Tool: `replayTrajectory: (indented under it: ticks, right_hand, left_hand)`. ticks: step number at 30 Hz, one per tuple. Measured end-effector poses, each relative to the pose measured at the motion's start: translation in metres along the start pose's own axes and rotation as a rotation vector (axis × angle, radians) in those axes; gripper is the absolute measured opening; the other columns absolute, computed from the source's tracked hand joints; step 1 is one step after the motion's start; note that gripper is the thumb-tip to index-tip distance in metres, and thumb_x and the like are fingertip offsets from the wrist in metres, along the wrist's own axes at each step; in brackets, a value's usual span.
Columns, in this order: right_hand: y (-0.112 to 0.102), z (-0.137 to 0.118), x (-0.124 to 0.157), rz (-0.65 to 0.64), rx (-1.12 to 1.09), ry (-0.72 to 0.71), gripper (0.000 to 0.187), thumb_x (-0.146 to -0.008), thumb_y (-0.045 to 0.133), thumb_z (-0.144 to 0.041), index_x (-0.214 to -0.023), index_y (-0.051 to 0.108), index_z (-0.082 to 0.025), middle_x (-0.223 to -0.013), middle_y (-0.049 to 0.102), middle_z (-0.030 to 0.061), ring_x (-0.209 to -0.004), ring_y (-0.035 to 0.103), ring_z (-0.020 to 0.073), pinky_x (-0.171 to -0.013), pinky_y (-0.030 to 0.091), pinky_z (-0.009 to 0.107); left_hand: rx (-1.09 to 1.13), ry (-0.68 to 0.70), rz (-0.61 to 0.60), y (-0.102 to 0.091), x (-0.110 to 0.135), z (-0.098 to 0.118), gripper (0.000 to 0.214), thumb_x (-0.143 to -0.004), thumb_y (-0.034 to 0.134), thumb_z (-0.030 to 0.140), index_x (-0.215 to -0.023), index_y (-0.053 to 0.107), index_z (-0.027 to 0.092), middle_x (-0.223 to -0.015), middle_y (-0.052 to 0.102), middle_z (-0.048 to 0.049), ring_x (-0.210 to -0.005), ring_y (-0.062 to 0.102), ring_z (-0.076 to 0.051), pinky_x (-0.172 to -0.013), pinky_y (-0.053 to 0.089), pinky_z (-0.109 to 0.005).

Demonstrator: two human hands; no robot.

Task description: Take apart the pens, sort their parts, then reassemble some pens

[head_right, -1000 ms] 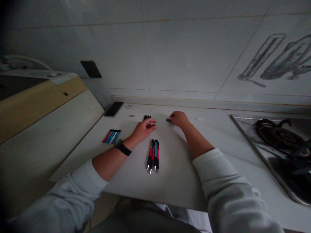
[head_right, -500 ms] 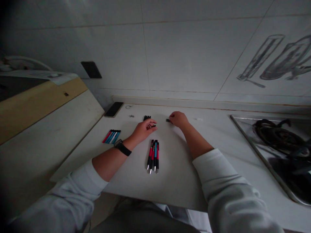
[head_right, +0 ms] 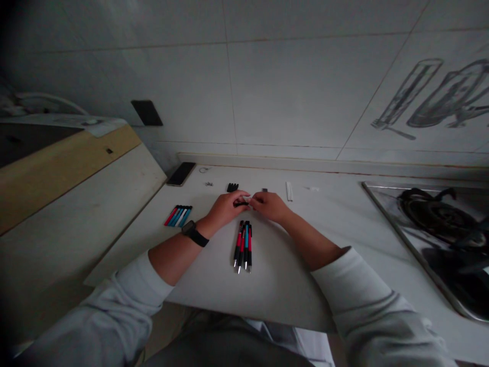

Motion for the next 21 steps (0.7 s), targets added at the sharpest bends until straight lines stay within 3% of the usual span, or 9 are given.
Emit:
replayTrajectory:
  ticks: [3, 8, 16, 21]
  right_hand:
    - [0.011, -0.008, 0.010, -0.011, -0.001, -0.028, 0.035, -0.096, 0.049, -0.046, -0.081, 0.067, -0.021, -0.072, 0.068, 0.0007, -0.066, 0.057, 0.0140, -0.064, 0.038, 0.024]
    - [0.007, 0.000, 0.017, 0.092, -0.124, -0.005, 0.039, -0.095, 0.046, -0.049, -0.076, 0.062, -0.020, -0.068, 0.063, 0.0005, -0.065, 0.054, 0.0147, -0.064, 0.038, 0.026]
    - [0.011, 0.019, 0.016, 0.143, -0.430, 0.092, 0.046, -0.089, 0.049, -0.064, -0.082, 0.062, -0.020, -0.068, 0.058, -0.0007, -0.061, 0.051, 0.0145, -0.059, 0.039, 0.025]
    - [0.012, 0.015, 0.017, 0.139, -0.461, 0.088, 0.051, -0.091, 0.045, -0.067, -0.079, 0.062, -0.020, -0.066, 0.057, -0.0005, -0.061, 0.050, 0.0147, -0.058, 0.038, 0.026]
  left_hand:
    - [-0.068, 0.036, -0.001, 0.000, 0.001, 0.004, 0.036, -0.084, 0.076, 0.016, -0.118, 0.070, 0.025, -0.096, 0.077, -0.0029, -0.090, 0.072, -0.019, -0.084, 0.055, -0.030]
    - [0.034, 0.050, 0.010, -0.002, 0.002, 0.004, 0.027, -0.088, 0.076, 0.027, -0.114, 0.069, 0.023, -0.104, 0.077, -0.0057, -0.097, 0.073, -0.020, -0.086, 0.056, -0.032]
    - [0.099, -0.008, 0.058, -0.004, 0.001, 0.000, 0.011, -0.093, 0.067, 0.027, -0.103, 0.070, 0.021, -0.097, 0.077, -0.0042, -0.091, 0.073, -0.018, -0.084, 0.056, -0.030]
    - [0.134, -0.019, 0.045, -0.004, 0.002, -0.001, 0.010, -0.094, 0.064, 0.027, -0.099, 0.070, 0.021, -0.093, 0.077, -0.0032, -0.088, 0.072, -0.017, -0.082, 0.054, -0.029]
Point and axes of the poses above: each hand's wrist, its own x-axis away from the middle knuckle, its own y-axis out of the palm, z = x × y, the point moved 2 cm from there along -x, towards the middle knuckle
